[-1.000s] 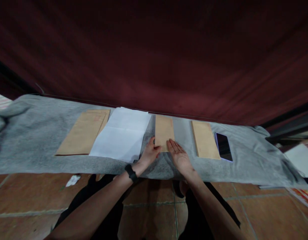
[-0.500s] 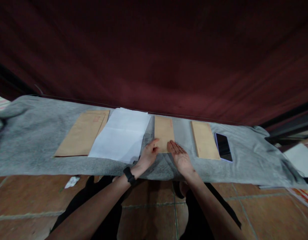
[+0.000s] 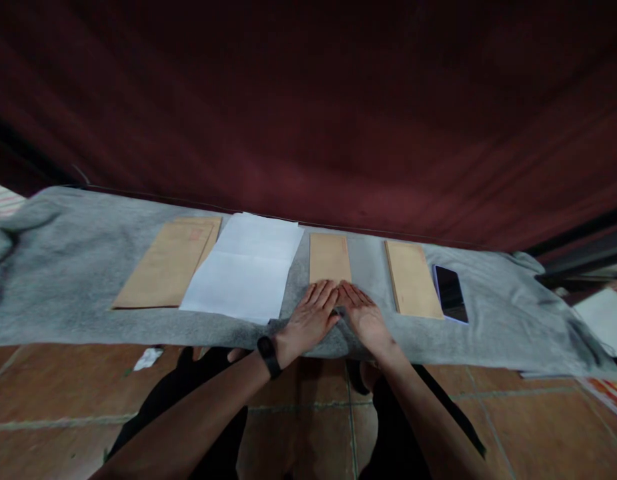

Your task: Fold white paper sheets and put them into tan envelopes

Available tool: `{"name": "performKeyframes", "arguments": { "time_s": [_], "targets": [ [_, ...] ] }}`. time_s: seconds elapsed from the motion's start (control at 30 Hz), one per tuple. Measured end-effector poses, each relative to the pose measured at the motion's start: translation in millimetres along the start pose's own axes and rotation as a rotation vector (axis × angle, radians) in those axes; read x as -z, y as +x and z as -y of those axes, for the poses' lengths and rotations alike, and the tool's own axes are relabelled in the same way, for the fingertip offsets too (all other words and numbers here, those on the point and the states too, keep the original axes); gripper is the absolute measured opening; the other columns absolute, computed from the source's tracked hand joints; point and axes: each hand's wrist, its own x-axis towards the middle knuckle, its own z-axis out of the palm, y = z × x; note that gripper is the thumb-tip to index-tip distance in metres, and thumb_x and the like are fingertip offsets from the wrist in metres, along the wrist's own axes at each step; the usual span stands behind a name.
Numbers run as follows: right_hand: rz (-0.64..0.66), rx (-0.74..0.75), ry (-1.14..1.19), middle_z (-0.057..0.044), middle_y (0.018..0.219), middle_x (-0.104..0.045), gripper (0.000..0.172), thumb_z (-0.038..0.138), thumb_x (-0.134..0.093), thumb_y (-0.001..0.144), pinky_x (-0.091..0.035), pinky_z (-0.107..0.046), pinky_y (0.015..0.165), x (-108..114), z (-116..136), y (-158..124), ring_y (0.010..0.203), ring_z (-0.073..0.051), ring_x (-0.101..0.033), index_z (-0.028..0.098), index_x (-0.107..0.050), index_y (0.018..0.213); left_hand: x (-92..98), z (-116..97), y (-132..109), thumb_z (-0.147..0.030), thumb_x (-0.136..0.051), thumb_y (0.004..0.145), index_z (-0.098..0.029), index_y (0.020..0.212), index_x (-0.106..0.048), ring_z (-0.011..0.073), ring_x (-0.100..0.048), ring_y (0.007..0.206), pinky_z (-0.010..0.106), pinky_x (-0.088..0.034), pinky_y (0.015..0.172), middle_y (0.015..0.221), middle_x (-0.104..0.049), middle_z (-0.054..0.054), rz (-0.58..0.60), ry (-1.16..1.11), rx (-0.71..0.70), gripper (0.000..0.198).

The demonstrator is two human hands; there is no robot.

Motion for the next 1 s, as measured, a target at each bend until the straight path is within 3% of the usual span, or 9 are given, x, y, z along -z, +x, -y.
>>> {"name": "performKeyframes", "arguments": {
  "time_s": [0.2, 0.4, 0.63, 1.0],
  "targets": [
    [0.006, 0.008, 0.179, -0.017, 0.156, -0.044, 0.058, 0.010, -0.043, 0.091, -0.035, -0.043, 0.121, 8, -6, -3, 0.145, -0.025, -0.040, 0.005, -0.045, 0.148, -7.2, -2, -4, -0.043, -0.032, 0.104, -0.010, 0.155, -0.031, 0.0252, -0.024, 0.152, 0.046, -0.015, 0.126, 0.163, -0.031, 0.013, 0.046, 0.056, -0.015, 0.060],
    [-0.023, -0.044, 0.389, -0.011, 0.150, -0.052, 0.050, 0.038, -0.033, 0.105, -0.035, -0.046, 0.121, 9, -12, 4, 0.143, -0.021, -0.044, 0.016, -0.050, 0.146, -1.5, -4, -3, -0.045, -0.032, 0.104, -0.010, 0.152, -0.037, 0.0277, -0.024, 0.152, 0.049, -0.015, 0.125, 0.162, -0.033, 0.016, 0.087, 0.043, -0.082, 0.059],
    [-0.032, -0.064, 0.359, -0.013, 0.155, -0.045, 0.059, 0.047, -0.024, 0.107, -0.029, -0.046, 0.124, 2, -6, 16, 0.147, -0.020, -0.037, 0.013, -0.048, 0.148, 4.7, -5, -2, -0.043, -0.042, 0.101, -0.016, 0.145, -0.047, 0.0297, -0.027, 0.151, 0.051, -0.019, 0.123, 0.156, -0.043, 0.016, 0.112, 0.016, -0.101, 0.052],
    [0.044, -0.069, 0.286, -0.008, 0.162, -0.034, 0.058, 0.044, -0.018, 0.107, -0.021, -0.044, 0.126, 0, 2, 38, 0.152, -0.018, -0.026, 0.017, -0.040, 0.153, 3.5, -7, -3, -0.044, -0.044, 0.100, -0.017, 0.140, -0.054, 0.0277, -0.037, 0.145, 0.050, -0.019, 0.123, 0.150, -0.051, 0.013, 0.105, -0.022, -0.141, 0.050]
  ]
}}
